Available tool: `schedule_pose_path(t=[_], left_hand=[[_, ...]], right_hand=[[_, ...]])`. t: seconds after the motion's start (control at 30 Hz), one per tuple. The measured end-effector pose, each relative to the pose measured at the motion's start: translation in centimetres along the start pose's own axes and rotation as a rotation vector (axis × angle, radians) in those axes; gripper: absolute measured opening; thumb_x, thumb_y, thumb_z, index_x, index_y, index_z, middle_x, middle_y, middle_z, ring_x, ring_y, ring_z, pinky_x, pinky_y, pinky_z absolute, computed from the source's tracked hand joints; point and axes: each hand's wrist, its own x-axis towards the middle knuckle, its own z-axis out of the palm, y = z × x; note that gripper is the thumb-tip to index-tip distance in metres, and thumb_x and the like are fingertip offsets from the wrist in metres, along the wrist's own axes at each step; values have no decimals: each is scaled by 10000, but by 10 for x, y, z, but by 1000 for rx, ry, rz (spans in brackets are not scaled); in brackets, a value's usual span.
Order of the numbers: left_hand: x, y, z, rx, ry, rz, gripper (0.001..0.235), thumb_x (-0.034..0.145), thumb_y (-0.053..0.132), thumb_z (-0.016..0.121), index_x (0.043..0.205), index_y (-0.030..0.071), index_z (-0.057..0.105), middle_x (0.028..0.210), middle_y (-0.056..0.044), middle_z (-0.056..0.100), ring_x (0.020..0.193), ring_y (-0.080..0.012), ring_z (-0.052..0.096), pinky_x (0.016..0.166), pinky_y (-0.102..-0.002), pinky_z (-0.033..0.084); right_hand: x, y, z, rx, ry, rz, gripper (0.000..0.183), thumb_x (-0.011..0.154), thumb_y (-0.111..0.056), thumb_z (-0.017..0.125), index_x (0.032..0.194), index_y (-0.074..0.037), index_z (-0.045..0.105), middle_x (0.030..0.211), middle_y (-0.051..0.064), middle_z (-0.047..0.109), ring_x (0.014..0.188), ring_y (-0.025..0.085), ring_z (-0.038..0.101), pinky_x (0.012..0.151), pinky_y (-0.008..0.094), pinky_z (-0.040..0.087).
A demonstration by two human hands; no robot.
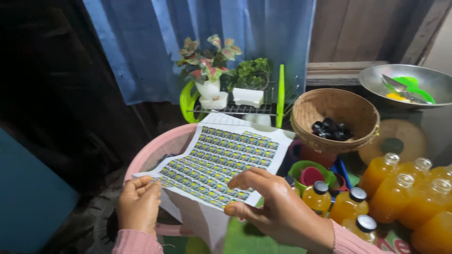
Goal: The person caps bottles filled with orange liquid, then peels a label from a sheet and applies it to a bottle. The person repeats this process for several bottles, placing each labeled bottle back on the table.
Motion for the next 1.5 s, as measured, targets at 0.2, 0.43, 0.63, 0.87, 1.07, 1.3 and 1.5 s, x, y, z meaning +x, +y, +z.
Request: schedule_pose_path(t=[0.2, 0.43, 0.63, 0.87, 1.07, 1.3, 1.5], left_hand=[[19, -17, -5, -100, -123, -131, 332, 847, 104, 742, 1138, -12, 634, 922, -113, 706, 720, -159, 643, 612, -293, 532], [11, -18, -6, -172, -243, -401, 418, 903, 235, 708, 1226, 6, 576, 958, -105, 640, 743, -193, 641, 633, -350, 565], [-3, 6, -12, -313, -389, -775, 650, 890, 555, 661, 1288, 72, 487, 980, -198, 609, 849, -359, 659, 733, -513, 581], [8, 20, -20, -501, -561, -831, 632, 842, 509, 581, 1262, 37, 572, 998, -241, 679, 905, -384, 696, 851, -564, 567], [9, 18, -3, -564, -698, -780, 356, 908, 98, 548, 1250, 8, 585, 1081, -221, 704, 976, -357, 717, 911, -558, 592], [-30, 38, 19, -523, -634, -610, 288, 929, 115, 573, 1198, 21, 611, 989, -160, 749, 787, -296, 735, 730, -482, 617], [-65, 59, 26, -450, -624, -458, 221, 906, 105, 660, 1109, 19, 681, 954, -109, 767, 744, -209, 742, 604, -358, 585]], right_hand=[[32, 1, 40, -204, -138, -44, 586, 730, -326, 877, 1172, -15, 653, 1031, 182, 701, 999, 384, 668, 839, 447, 533], [23, 11, 63, -394, -236, 229, 433, 738, -121, 790, 1160, -75, 702, 1012, 161, 728, 1016, 355, 669, 880, 450, 541], [14, 7, 59, -446, -105, 334, 402, 738, -48, 713, 1120, -161, 763, 941, 93, 747, 910, 259, 728, 904, 382, 572], [-5, 11, 44, -547, 54, -175, 420, 604, 30, 716, 997, -101, 783, 1009, 37, 770, 978, 241, 688, 931, 413, 462], [-23, 19, 26, -534, -20, 17, 328, 681, -64, 764, 1003, -115, 797, 1038, 28, 788, 981, 221, 709, 903, 381, 527], [6, -10, 16, -486, -25, 236, 398, 717, -226, 828, 1085, -81, 783, 915, 83, 767, 799, 178, 728, 653, 344, 589], [38, -36, 50, -116, 57, 517, 232, 797, -180, 799, 985, -45, 800, 695, 0, 788, 586, 42, 660, 510, 257, 557]])
